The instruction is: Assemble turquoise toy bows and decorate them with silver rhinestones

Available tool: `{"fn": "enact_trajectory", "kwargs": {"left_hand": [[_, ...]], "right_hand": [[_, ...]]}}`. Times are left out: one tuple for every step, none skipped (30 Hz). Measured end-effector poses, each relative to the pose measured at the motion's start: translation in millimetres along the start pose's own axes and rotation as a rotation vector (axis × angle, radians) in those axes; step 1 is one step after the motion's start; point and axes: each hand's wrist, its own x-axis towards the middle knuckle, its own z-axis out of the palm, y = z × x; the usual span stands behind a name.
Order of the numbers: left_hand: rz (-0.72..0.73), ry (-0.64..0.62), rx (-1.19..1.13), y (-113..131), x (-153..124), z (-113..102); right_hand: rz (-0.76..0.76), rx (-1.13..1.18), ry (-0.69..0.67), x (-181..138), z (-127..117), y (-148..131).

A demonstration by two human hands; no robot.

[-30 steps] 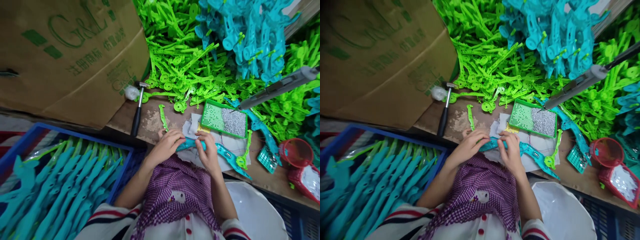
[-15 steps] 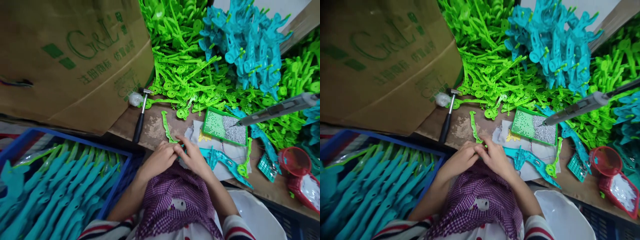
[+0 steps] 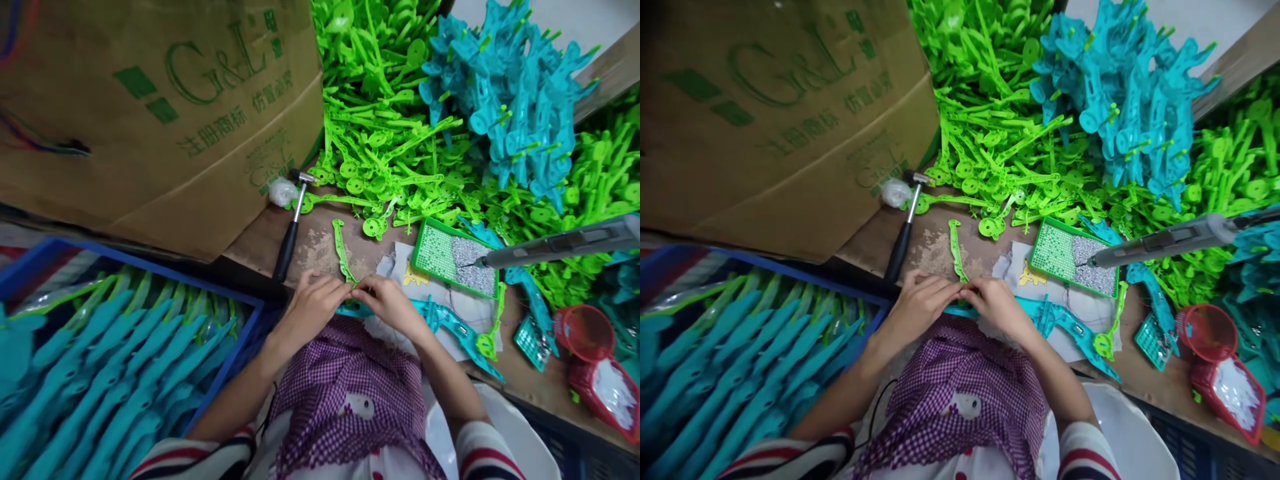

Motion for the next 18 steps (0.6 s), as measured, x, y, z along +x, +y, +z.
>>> {"fn": "enact_trajectory", "kwargs": {"left_hand": [[-0.009,0.018,-0.011,-4.1,-0.3,-0.2],[-0.026,0.044,-0.03,-8.5,-0.1,0.8],[-0.049,0.077,-0.052,-13.1,0.9,3.2],[-0.073,0.107,-0.073,-17.9,2.5,7.1],[-0.088,0.131,-0.088,-22.8,4.9,12.1],[-0.093,0.143,-0.095,-27.7,7.6,18.0],[-0.089,0.145,-0.097,-32.3,10.5,24.2],[-0.079,0.138,-0.098,-36.5,13.2,30.1],[-0.067,0.123,-0.098,-40.0,15.6,35.3],[-0.06,0.11,-0.097,-42.6,17.3,39.3],[-0.06,0.103,-0.099,-44.3,18.4,42.0],[-0.065,0.1,-0.103,-45.1,19.0,43.4],[-0.072,0.099,-0.11,-45.2,19.2,43.8],[-0.08,0.099,-0.118,-44.7,19.1,43.3],[-0.089,0.101,-0.127,-44.0,18.9,42.5],[-0.095,0.102,-0.137,-43.2,18.8,41.5],[-0.098,0.103,-0.145,-42.5,18.7,40.6],[-0.101,0.104,-0.152,-42.1,18.7,40.1]], "right_hand": [[-0.006,0.023,-0.006,6.7,-3.0,1.2],[-0.007,0.048,0.012,15.0,-6.6,2.1],[-0.006,0.071,0.045,25.4,-10.4,2.9],[-0.005,0.09,0.081,37.9,-14.0,3.8],[-0.003,0.104,0.108,52.5,-17.1,5.3],[0.001,0.114,0.111,68.4,-19.1,7.6],[0.011,0.111,0.094,84.8,-20.0,10.8],[0.035,0.095,0.082,100.4,-19.6,14.8],[0.059,0.087,0.057,114.3,-17.9,19.2],[0.083,0.083,0.032,125.6,-15.4,23.6],[0.107,0.079,0.017,134.0,-12.4,27.7],[0.127,0.076,0.008,139.6,-9.3,30.9],[0.142,0.069,0.006,142.8,-6.6,33.2],[0.153,0.056,0.008,144.3,-4.4,34.5],[0.161,0.04,0.009,144.7,-3.1,34.8],[0.165,0.023,0.005,144.8,-2.5,34.4],[0.168,0.005,-0.002,145.0,-2.5,33.7],[0.17,-0.014,-0.01,145.7,-3.0,33.0]]}}
